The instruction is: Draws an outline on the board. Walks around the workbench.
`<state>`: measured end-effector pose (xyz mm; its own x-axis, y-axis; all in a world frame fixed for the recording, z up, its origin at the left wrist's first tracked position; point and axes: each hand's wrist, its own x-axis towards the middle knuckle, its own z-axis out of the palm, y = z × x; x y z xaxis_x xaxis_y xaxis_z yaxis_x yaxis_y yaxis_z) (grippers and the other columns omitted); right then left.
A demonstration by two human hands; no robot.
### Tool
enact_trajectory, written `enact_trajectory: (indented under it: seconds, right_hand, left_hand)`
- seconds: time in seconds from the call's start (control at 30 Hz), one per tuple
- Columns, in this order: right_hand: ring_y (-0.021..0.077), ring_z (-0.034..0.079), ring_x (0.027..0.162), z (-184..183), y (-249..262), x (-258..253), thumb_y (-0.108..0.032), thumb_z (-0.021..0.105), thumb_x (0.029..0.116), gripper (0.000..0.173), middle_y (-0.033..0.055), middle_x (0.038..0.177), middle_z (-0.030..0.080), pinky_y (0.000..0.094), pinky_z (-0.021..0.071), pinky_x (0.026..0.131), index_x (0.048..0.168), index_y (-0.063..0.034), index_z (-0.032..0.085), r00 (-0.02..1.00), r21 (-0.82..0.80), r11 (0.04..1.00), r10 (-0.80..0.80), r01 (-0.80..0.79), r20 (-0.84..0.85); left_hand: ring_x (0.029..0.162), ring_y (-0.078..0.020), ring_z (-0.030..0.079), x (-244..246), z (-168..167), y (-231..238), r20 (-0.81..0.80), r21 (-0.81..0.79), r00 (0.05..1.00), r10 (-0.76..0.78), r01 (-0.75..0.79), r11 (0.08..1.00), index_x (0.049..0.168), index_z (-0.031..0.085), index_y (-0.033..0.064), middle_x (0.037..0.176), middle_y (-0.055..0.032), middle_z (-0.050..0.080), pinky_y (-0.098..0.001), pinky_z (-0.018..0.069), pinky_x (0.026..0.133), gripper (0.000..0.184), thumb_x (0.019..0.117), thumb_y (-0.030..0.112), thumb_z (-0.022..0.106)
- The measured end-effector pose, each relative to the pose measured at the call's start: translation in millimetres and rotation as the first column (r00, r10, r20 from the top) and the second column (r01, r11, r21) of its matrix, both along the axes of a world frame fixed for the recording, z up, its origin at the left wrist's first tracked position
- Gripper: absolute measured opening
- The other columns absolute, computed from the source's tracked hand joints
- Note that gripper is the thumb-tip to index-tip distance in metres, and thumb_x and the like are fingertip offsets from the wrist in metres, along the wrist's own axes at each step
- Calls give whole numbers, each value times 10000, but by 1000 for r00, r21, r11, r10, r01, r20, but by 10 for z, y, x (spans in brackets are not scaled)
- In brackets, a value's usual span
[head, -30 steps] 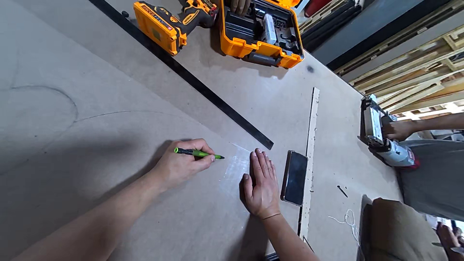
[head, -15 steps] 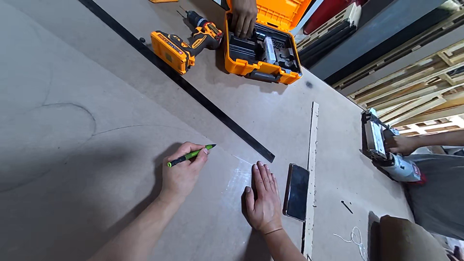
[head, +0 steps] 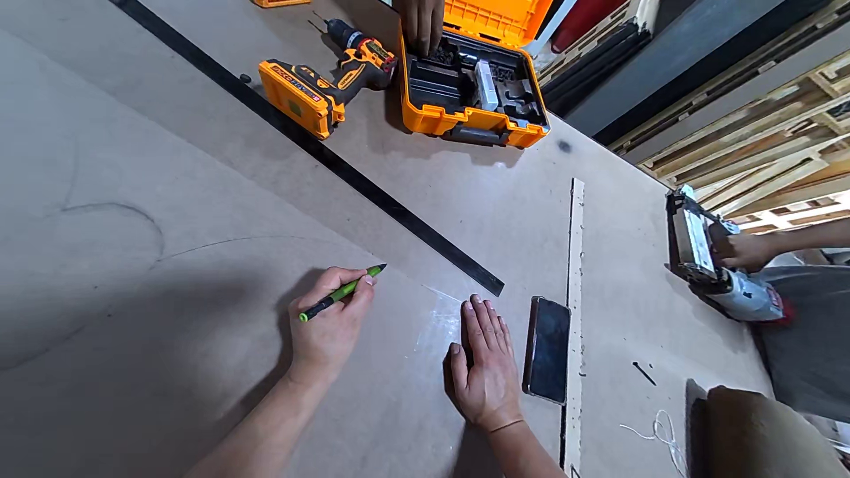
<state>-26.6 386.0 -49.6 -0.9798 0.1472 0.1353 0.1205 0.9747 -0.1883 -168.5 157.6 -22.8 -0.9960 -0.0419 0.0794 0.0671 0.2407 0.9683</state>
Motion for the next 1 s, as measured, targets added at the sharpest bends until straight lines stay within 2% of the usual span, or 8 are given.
enact_trajectory:
  seconds: [0.1,0.23,0.3,0.4,0.47,0.57,0.67,1.0]
  right_hand:
    - [240,356,1537,-7,-7,-6,-470,296,1027,653,32,1624,444,525,269,1274,1537,-121,506,1000,4,1000,4,-4,-3]
    - [235,358,1535,-13,-5,-8,-471,298,1027,653,32,1628,438,523,269,1274,1535,-118,508,1000,9,1000,5,-5,-11]
    - [232,358,1535,-13,-7,-5,-470,300,1027,650,27,1627,440,522,269,1275,1536,-121,508,1000,6,1000,2,-1,-10]
    - [227,351,1539,-9,-12,-10,-467,294,1029,647,20,1632,432,518,265,1277,1546,-135,496,1000,9,1000,-2,2,-4]
    - [230,349,1540,-15,-12,-10,-468,294,1029,648,21,1633,431,520,265,1276,1546,-131,495,1000,5,1000,-1,1,-13]
    - [222,332,1548,-19,-11,-2,-470,293,1028,649,10,1642,417,515,257,1282,1550,-140,490,1000,5,1000,-4,4,-10]
    - [214,326,1551,-19,-12,1,-470,296,1031,646,4,1648,407,508,258,1284,1558,-144,478,1000,3,1000,-5,5,-7]
    - [201,306,1559,-28,-12,-3,-464,299,1030,641,-12,1655,394,504,257,1285,1561,-152,476,1000,-5,1000,-7,7,-11]
  left_hand:
    - [722,-29,709,-1,-21,-18,-54,-80,997,-46,42,996,1001,736,154,874,72,757,-226,615,637,102,909,198,737]
    - [784,-95,758,-13,41,-12,-2,12,1000,-5,5,1000,1000,723,119,922,23,782,-282,663,700,83,919,126,743]
    - [771,-89,754,-14,40,-17,-2,0,1000,-14,14,1000,1000,723,124,915,28,779,-275,660,687,84,919,127,745]
    - [691,-48,710,-36,11,-81,-14,-61,990,-140,139,988,963,744,182,836,78,755,-237,614,599,72,893,190,758]
    - [697,-67,723,-45,17,-103,-1,-38,982,-189,189,981,957,752,184,832,71,760,-254,629,606,70,887,186,758]
    - [751,-92,750,-37,71,-67,33,-8,995,-98,99,995,976,733,152,881,43,775,-279,657,671,62,918,164,752]
    - [753,-115,760,-36,58,-25,37,28,999,-19,18,999,976,725,125,889,15,781,-298,669,680,72,913,126,759]
    - [793,-128,772,-24,78,-15,30,23,999,12,-13,1000,1011,700,103,924,-3,789,-303,673,707,81,941,105,738]
